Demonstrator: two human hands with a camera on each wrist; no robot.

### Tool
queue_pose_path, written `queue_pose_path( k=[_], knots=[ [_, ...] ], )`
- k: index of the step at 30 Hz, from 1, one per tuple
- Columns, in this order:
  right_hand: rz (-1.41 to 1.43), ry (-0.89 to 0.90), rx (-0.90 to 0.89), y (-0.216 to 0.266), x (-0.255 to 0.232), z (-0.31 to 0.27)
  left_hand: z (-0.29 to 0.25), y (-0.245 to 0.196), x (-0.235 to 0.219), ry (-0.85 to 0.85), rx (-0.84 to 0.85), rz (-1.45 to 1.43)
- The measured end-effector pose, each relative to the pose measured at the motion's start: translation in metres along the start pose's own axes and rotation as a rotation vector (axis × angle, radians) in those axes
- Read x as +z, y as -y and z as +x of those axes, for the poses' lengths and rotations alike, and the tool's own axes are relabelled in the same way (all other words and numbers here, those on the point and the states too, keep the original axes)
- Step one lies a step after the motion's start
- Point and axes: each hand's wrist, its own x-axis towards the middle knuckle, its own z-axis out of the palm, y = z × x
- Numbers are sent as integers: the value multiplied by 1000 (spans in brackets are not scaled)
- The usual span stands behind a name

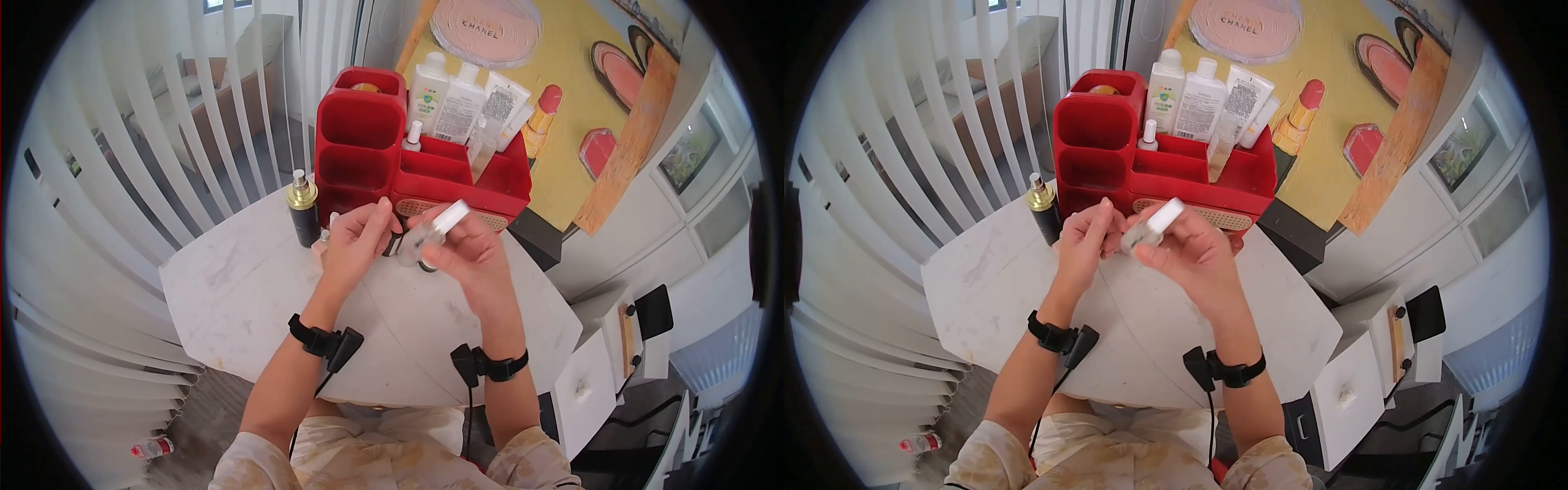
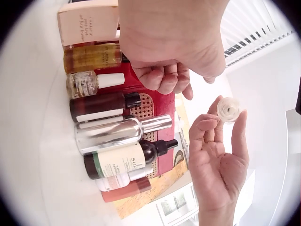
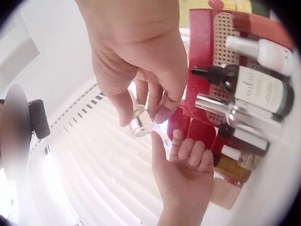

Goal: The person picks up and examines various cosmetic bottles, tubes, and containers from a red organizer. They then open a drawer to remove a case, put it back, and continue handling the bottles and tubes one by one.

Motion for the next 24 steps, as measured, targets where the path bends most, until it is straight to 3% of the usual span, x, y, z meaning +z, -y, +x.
queue_pose_path(
  k=[5,10,19,24],
  knots=[
    [-352,-169,-217,27,-1,36,0,-1,-1,14,-1,10],
    [-936,-295,-259,49,-9,77,1,0,0,3,-31,12],
    [-1464,-83,-249,48,-31,136,2,4,-1,11,-8,53],
    [-1570,-74,-166,42,-34,149,2,4,0,20,20,18]
  ],
)
